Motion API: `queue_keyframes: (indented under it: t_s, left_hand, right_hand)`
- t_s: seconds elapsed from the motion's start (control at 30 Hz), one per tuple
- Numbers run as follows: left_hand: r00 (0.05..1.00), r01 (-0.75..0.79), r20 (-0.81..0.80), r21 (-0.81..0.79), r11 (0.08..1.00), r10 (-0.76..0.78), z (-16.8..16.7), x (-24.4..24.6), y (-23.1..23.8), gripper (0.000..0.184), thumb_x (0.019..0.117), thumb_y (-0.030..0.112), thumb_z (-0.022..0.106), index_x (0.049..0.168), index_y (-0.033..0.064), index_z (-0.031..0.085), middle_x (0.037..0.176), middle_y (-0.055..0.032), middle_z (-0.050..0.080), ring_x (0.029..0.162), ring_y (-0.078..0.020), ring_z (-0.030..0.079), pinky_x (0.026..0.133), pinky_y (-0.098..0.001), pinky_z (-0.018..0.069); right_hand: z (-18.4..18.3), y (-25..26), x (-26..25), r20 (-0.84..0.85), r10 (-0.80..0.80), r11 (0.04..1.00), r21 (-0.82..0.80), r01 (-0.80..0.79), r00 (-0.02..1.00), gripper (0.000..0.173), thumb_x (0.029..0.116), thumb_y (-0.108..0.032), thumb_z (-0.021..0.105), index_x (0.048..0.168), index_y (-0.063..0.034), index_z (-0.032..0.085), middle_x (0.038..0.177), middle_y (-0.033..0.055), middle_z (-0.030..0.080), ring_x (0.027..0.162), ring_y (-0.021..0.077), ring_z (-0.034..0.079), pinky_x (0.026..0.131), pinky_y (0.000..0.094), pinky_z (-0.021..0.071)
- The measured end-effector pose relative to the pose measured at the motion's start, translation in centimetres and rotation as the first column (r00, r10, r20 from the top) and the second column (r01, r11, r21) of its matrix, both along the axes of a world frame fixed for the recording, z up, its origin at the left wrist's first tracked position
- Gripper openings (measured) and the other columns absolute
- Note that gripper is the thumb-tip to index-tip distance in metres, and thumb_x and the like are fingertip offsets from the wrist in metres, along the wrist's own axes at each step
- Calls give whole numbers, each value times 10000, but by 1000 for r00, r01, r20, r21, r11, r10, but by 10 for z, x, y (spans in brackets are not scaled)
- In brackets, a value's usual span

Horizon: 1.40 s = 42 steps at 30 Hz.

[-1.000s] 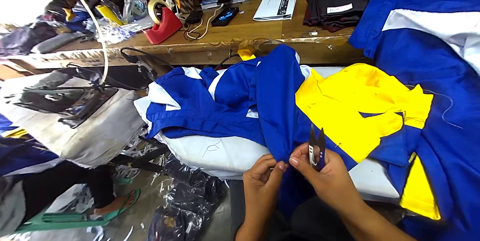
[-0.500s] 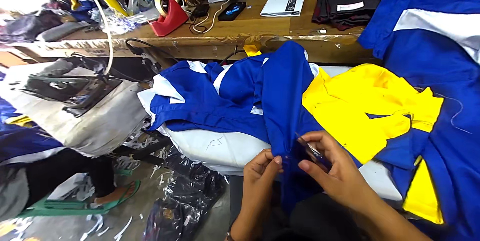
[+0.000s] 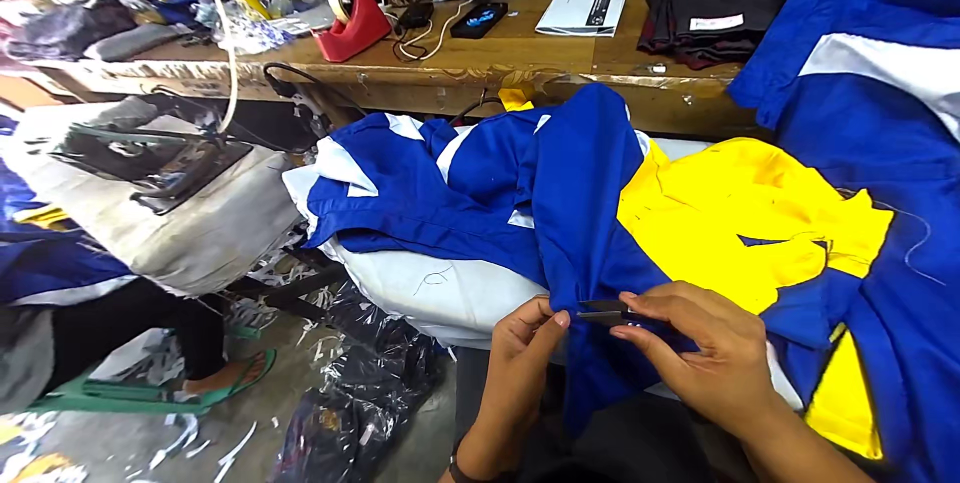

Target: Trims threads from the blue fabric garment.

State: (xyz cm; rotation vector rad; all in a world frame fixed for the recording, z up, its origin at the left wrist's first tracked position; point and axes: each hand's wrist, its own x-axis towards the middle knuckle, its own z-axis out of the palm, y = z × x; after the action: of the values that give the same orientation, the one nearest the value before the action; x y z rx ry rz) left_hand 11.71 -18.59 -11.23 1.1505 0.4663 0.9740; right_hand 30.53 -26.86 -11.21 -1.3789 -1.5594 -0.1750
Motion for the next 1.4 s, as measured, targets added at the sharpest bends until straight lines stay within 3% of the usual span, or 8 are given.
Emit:
queue_keyframes:
  t_s: [0.7,1.0,1.17,1.23,1.33,1.4]
  left_hand:
    - [999,-50,-11,86,995,51,0,0,-2,176,979,30,567,896,40,722,844,43,677,703,33,565,634,-140,459]
    - [999,-5,-31,224,975,12,-8,-2,1,151,976,53,588,913,15,719,957,1,692,869,-13,635,744,-175,525]
    - [1000,17,-13,21,1000,-17,-3,-3,-1,178,988,33,577,941,43,749,884,23,725,732,24,613,660,-146,496]
    - [999,32,-2,-66,997,-32,-1,-4,0,182,987,40,581,926,49,751,814,29,699,645,38,550,583,-129,434]
    - [998,68,26,-168,983,-64,1,-6,0,186,981,30,578,914,40,752,800,13,694,583,48,497,522,-120,388]
    - [995,95,51,-235,967,-85,1,-6,-1,188,981,27,574,912,35,748,788,4,689,563,45,485,511,-120,384]
  right_hand:
    - [-6,7,5,-19,90,995,33,-90,996,274,983,-358,696,1021,-99,775,932,47,752,891,84,682,770,230,519]
    - [-8,8,8,16,108,993,50,-109,994,249,1007,-324,667,976,-101,774,888,45,747,835,93,677,728,242,506]
    - [-10,4,8,-40,266,963,-44,-267,963,291,1000,-392,664,1051,-120,755,927,28,732,881,83,673,761,252,524]
    - [-10,1,8,-131,296,952,-45,-303,946,295,986,-377,689,1087,-103,733,953,20,707,910,44,656,785,205,533]
    - [-9,-2,9,-185,202,978,-17,-209,962,290,976,-327,710,1084,-59,734,953,30,694,883,-3,632,746,123,518]
    - [-10,-3,8,-137,141,989,-20,-145,981,296,978,-339,704,1079,-64,751,944,40,703,876,18,639,739,144,515]
